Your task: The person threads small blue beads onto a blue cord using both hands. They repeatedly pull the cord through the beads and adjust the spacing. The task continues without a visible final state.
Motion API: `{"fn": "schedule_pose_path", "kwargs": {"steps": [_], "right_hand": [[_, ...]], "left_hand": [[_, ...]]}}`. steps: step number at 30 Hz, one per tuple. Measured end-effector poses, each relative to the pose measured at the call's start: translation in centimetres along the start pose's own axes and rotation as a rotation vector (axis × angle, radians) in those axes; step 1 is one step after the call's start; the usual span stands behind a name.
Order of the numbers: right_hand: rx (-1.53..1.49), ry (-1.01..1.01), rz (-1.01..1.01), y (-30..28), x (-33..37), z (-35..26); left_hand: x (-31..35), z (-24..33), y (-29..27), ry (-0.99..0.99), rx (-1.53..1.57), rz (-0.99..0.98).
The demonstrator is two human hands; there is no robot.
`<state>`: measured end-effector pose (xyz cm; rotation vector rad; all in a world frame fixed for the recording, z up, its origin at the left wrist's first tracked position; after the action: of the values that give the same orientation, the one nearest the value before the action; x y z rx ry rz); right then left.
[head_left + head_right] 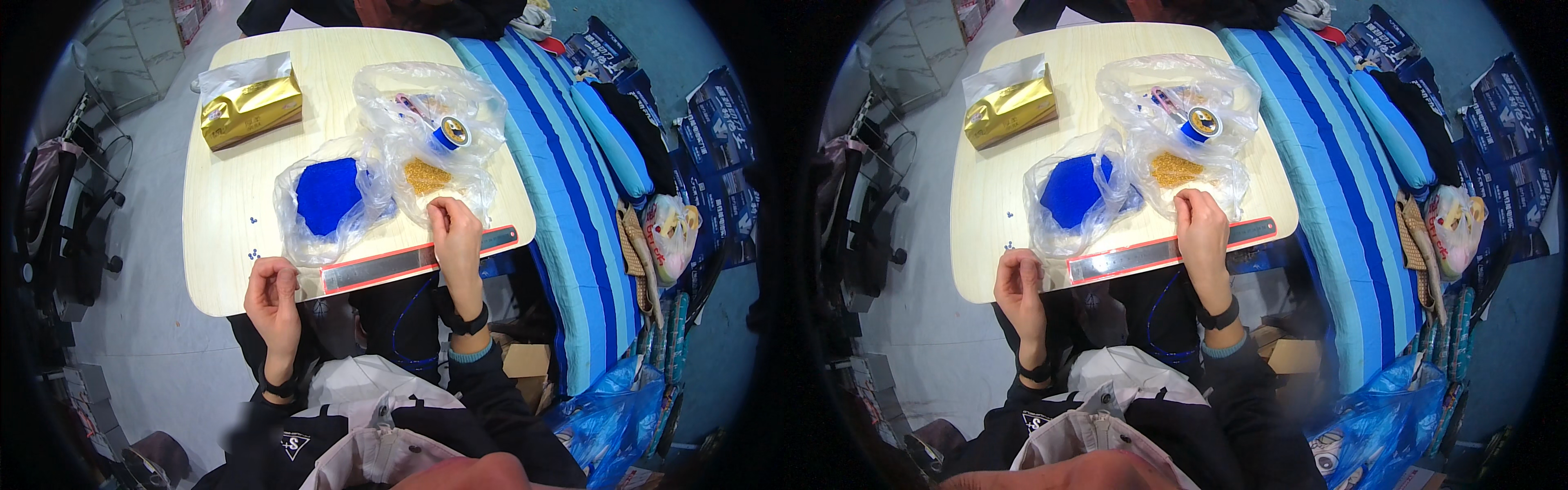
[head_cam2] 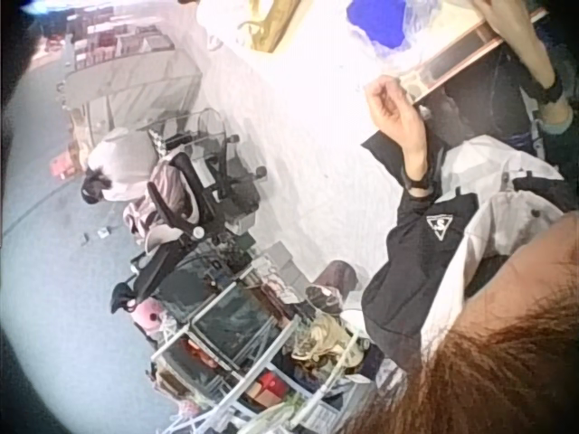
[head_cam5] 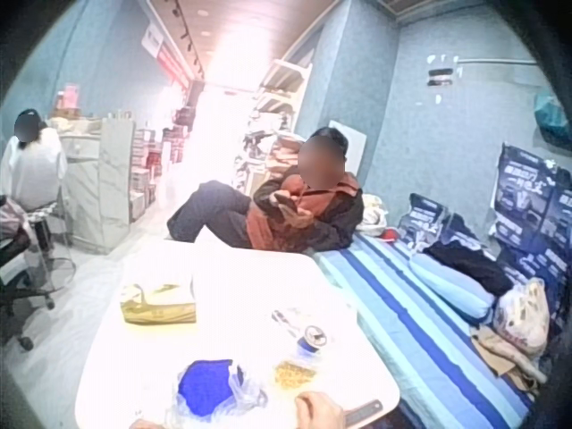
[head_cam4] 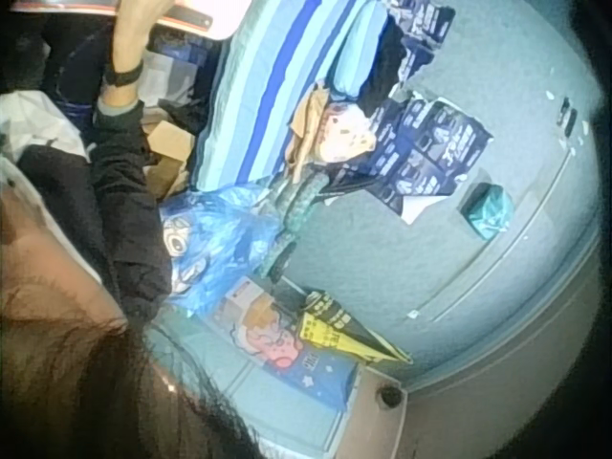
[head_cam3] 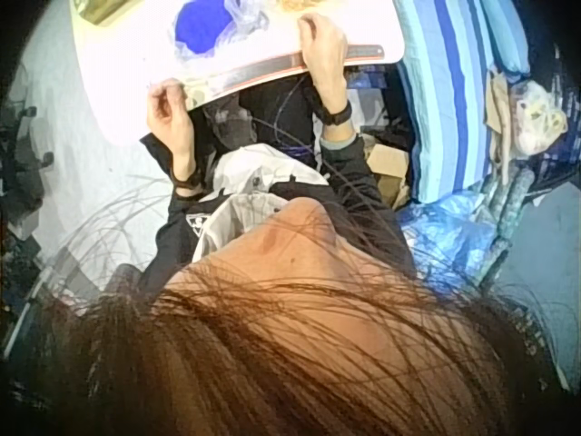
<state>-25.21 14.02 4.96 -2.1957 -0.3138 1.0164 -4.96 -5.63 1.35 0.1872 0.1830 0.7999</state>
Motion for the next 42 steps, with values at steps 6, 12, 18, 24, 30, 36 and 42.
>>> {"fn": "schedule_pose_path", "kwargs": {"steps": [6, 12, 18, 24, 30, 36, 42], "right_hand": [[-0.021, 0.043, -0.018, -0.9, 0.2, 0.2], [0.242, 0.07, -0.146, -1.1, -0.1, 0.5], [0.216, 0.017, -0.069, 0.0, -0.6, 0.1], [0.131, 0.019, -0.005, -0.5, -0.2, 0.4], [0.129, 0.017, -0.006, -1.3, -0.1, 0.3], [0.233, 0.046, -0.112, -1.2, -0.4, 0.8], [0.202, 0.018, -0.035, -0.2, -0.7, 0.3]], "left_hand": [[0.0, -0.1, 0.0, -0.013, 0.013, -0.003], [0.1, 0.0, 0.0, -0.014, -0.012, 0.01], [0.1, 0.1, 0.0, -0.006, -0.023, 0.012], [0.1, 0.0, 0.0, -0.008, -0.013, 0.005], [0.0, 0.0, 0.0, -0.015, -0.013, 0.007], [0.1, 0.0, 0.1, -0.009, -0.029, 0.012], [0.1, 0.1, 0.0, -0.006, -0.038, 0.018]]}}
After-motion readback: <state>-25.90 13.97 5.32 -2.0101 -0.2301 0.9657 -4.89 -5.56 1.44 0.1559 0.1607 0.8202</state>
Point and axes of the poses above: each hand's wrist, its own x-axis away from the middle knuckle, its own y-axis out of the palm, z = x × y, the point moved 8 cm from there along -x, towards the middle knuckle, and after that the axes turned 11 degrees about -y, right-handed, at the moved point
